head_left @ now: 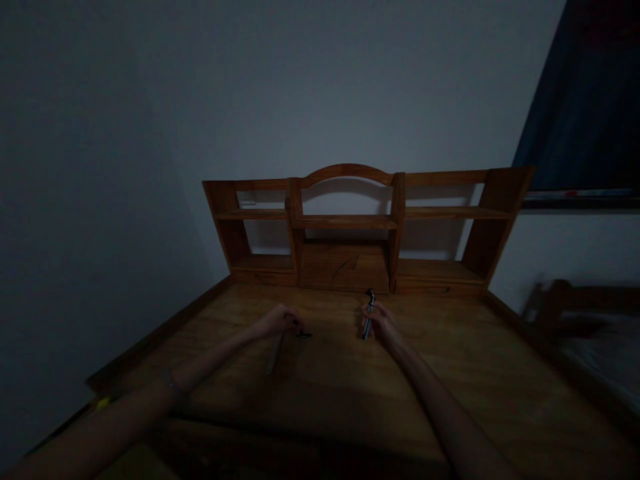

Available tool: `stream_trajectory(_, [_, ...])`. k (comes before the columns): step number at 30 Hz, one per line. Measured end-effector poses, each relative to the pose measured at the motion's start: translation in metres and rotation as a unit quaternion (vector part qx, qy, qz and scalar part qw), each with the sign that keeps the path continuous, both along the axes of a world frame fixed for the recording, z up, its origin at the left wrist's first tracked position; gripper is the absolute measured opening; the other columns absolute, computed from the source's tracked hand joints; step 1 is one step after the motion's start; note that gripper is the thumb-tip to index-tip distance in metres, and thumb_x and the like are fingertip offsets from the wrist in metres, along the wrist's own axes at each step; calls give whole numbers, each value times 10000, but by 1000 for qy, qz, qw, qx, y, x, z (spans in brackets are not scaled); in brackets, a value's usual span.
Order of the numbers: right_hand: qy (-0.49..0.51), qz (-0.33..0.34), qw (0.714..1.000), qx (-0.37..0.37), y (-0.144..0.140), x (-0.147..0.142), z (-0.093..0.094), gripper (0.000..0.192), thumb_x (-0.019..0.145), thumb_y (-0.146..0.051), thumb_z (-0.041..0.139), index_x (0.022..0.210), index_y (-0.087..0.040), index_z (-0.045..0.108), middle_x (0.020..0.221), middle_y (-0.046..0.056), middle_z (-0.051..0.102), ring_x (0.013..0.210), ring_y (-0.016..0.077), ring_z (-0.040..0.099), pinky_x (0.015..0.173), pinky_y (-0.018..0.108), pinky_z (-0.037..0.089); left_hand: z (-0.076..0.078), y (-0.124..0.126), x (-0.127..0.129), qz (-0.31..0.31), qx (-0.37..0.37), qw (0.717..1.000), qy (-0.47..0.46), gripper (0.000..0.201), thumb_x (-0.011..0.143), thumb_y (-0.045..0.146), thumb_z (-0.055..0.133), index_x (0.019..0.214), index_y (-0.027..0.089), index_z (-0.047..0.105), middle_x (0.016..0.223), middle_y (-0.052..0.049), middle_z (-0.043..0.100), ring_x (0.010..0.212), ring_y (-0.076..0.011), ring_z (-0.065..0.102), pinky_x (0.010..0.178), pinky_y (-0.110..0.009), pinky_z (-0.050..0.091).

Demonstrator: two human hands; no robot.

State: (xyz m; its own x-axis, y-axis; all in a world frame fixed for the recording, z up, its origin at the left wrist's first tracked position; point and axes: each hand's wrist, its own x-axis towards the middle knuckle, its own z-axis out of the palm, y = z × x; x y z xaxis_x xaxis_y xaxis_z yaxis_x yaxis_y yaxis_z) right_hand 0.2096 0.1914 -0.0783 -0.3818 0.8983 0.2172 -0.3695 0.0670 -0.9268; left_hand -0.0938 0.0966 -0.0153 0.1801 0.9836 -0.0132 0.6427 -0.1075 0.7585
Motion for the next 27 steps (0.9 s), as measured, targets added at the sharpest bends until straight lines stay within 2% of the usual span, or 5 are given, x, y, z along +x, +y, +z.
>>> stream_trajectory(5, [2, 9, 1000, -6, -2, 0, 2, 274, 692, -316, 680, 898, -166, 582, 582, 10, 644, 373, 119, 513, 319, 205, 350, 4, -2, 0, -16, -3, 1000, 3, 181, 659, 264, 663, 785, 153, 731, 809, -44, 726, 772, -186, 664, 684, -241, 500])
stream_trajectory(10, [0, 8, 1000, -6, -1, 0, 2, 267, 692, -301, 683, 895, -169, 571, 583, 6, 642, 365, 113, 501, 315, 201, 336, 0, 1, -2, 6, -19, 1000, -10, 383, 634, 208, 676, 1011, 146, 691, 862, -55, 728, 790, -193, 670, 677, -247, 501])
stream_trajectory(16, [-1, 22, 1000, -3, -1, 1, 3, 254, 701, -304, 677, 896, -182, 568, 584, 0, 633, 391, 122, 520, 325, 204, 348, 8, -4, 3, -10, -7, 1000, 2, 214, 652, 287, 705, 819, 156, 735, 851, -49, 733, 821, -204, 666, 710, -247, 498])
stream_trajectory(20, [-6, 18, 1000, 0, -3, 1, 4, 263, 700, -307, 677, 907, -184, 569, 587, 0, 639, 374, 112, 499, 321, 200, 341, 11, -6, 4, -13, 2, 1000, 3, 211, 670, 321, 700, 809, 168, 744, 836, -40, 734, 815, -203, 666, 714, -246, 493])
stream_trajectory(27, [-4, 12, 1000, 1, -3, 1, 2, 258, 695, -313, 683, 892, -177, 588, 581, 6, 641, 392, 121, 521, 319, 193, 324, 7, -4, 3, 18, -20, 999, -19, 248, 648, 327, 724, 826, 154, 726, 793, -34, 730, 768, -190, 663, 670, -233, 482])
